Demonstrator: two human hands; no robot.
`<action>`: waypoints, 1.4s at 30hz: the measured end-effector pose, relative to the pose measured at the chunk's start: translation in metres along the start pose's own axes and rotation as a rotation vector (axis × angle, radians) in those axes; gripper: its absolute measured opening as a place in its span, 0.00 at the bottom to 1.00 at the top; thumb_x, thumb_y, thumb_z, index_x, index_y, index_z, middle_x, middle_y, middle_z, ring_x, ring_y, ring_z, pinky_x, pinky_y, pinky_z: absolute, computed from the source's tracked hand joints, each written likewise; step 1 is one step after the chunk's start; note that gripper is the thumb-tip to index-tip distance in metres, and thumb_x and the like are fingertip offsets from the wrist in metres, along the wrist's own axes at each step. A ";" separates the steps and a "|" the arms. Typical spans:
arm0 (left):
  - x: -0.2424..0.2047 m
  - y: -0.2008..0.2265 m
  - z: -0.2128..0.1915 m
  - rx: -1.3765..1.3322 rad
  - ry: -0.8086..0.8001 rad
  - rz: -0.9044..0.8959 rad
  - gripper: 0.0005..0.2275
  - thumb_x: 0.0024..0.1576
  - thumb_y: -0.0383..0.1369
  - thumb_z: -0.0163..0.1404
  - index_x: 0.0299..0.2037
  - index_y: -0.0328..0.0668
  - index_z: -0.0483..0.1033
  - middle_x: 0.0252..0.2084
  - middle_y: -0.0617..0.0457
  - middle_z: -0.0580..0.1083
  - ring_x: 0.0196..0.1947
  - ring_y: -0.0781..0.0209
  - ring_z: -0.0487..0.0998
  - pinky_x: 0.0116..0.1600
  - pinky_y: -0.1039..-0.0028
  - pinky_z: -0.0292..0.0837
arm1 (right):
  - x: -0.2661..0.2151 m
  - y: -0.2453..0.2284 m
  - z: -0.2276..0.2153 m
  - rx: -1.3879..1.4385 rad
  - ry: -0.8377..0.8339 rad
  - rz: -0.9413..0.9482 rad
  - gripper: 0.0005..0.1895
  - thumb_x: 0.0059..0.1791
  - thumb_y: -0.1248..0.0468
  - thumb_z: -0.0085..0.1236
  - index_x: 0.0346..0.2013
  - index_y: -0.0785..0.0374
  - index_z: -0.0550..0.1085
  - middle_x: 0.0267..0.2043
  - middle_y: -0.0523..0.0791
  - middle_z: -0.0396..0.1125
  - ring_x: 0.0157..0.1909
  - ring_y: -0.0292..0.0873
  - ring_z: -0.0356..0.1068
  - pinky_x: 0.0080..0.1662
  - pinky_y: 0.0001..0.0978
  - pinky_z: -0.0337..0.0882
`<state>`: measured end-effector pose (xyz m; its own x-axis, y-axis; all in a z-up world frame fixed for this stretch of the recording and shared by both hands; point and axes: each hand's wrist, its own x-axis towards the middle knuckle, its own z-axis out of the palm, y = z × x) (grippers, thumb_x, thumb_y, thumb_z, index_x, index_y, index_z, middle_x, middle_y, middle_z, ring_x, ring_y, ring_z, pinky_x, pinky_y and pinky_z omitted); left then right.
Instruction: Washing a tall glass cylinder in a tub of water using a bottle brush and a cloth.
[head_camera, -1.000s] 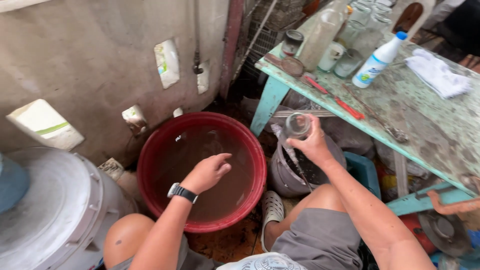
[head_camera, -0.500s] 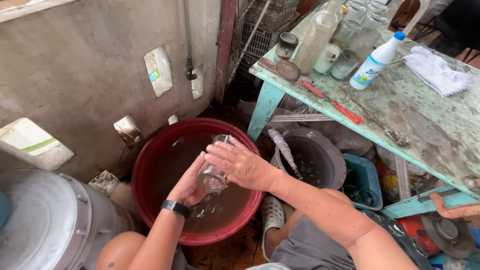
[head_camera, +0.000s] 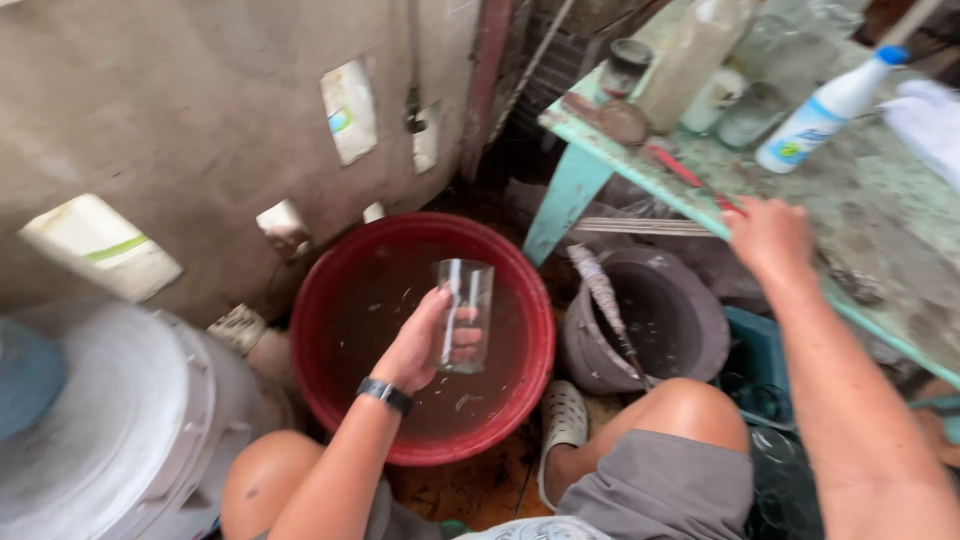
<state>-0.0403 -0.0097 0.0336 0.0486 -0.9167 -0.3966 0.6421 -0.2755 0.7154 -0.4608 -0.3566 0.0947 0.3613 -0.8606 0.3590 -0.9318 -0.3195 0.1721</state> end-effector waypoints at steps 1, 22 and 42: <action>-0.004 0.006 0.006 -0.077 -0.040 0.036 0.17 0.62 0.47 0.44 0.55 0.50 0.64 0.41 0.51 0.73 0.28 0.59 0.79 0.33 0.68 0.78 | -0.003 -0.007 -0.025 -0.009 -0.180 0.119 0.20 0.57 0.47 0.49 0.57 0.48 0.81 0.51 0.57 0.76 0.49 0.73 0.71 0.49 0.60 0.71; 0.042 -0.014 -0.045 -0.546 -0.092 0.059 0.27 0.54 0.60 0.52 0.58 0.55 0.74 0.46 0.39 0.77 0.40 0.31 0.82 0.50 0.39 0.78 | -0.077 -0.246 -0.092 1.313 -0.342 0.079 0.16 0.61 0.62 0.42 0.62 0.58 0.72 0.28 0.42 0.63 0.25 0.34 0.56 0.25 0.23 0.61; 0.021 -0.013 -0.030 -0.502 0.050 -0.025 0.28 0.60 0.60 0.43 0.63 0.53 0.70 0.48 0.41 0.76 0.43 0.39 0.81 0.52 0.41 0.77 | -0.107 -0.296 -0.031 1.443 -0.519 -0.053 0.22 0.52 0.71 0.52 0.61 0.54 0.76 0.43 0.49 0.77 0.31 0.36 0.70 0.33 0.30 0.79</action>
<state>-0.0245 -0.0169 -0.0017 0.0572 -0.8932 -0.4460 0.9319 -0.1125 0.3449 -0.2229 -0.1574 0.0338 0.6287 -0.7773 -0.0210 -0.2667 -0.1902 -0.9448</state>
